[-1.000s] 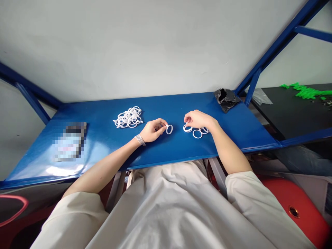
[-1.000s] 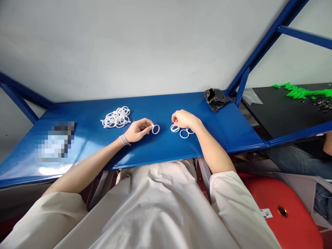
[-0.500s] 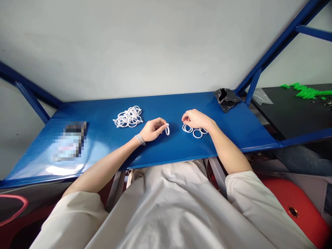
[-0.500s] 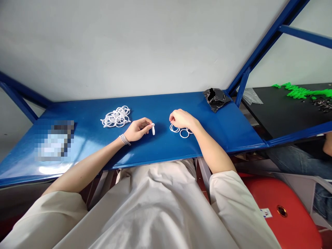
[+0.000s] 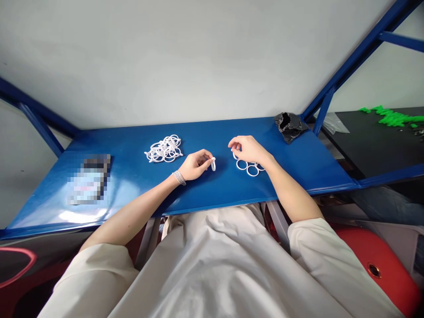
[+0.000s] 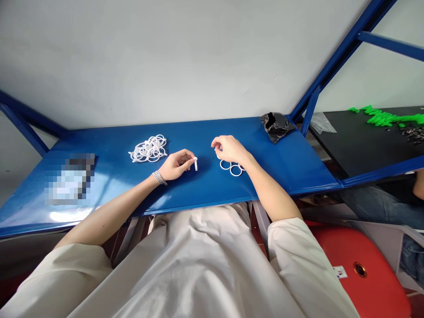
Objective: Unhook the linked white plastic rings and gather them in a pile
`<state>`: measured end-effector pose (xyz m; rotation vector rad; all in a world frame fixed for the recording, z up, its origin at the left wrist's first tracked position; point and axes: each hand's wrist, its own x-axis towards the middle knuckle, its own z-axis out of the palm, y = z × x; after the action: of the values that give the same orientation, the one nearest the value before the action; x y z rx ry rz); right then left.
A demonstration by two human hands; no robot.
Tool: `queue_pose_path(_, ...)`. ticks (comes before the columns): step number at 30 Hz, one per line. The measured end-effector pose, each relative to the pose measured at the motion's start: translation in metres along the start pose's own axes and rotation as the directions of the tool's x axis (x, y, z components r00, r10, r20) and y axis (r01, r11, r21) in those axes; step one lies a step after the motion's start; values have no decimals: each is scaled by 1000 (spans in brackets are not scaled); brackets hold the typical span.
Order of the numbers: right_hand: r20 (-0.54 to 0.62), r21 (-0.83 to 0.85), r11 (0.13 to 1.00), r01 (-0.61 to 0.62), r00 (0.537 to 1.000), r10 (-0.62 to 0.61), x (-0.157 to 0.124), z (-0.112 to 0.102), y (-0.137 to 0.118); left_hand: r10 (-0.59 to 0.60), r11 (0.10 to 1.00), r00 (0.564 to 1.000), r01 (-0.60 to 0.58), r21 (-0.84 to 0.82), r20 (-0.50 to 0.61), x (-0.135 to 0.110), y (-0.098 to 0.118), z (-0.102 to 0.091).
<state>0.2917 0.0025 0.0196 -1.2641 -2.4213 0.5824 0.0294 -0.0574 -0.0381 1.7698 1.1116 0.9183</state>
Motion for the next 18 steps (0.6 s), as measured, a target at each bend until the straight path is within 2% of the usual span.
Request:
queue_pose_path(4, -106, 145, 982, 120, 989, -105, 0, 4, -2, 8, 1000, 1000, -8, 8, 5, 0, 0, -1)
queue_pose_path(6, -100, 196, 970, 147, 987, -130, -1, 6, -4, 21, 1000, 1000, -21, 16, 2, 0, -2, -1)
queue_pose_path(12, -26, 261, 957, 124, 992, -121, -3, 10, -11, 86, 996, 996, -86, 12, 3, -2, -2, -1)
queue_pose_path(18, -43, 292, 945, 146, 989, -139, -2, 14, -10, 92, 995, 996, -93, 29, 8, -1, 0, -2)
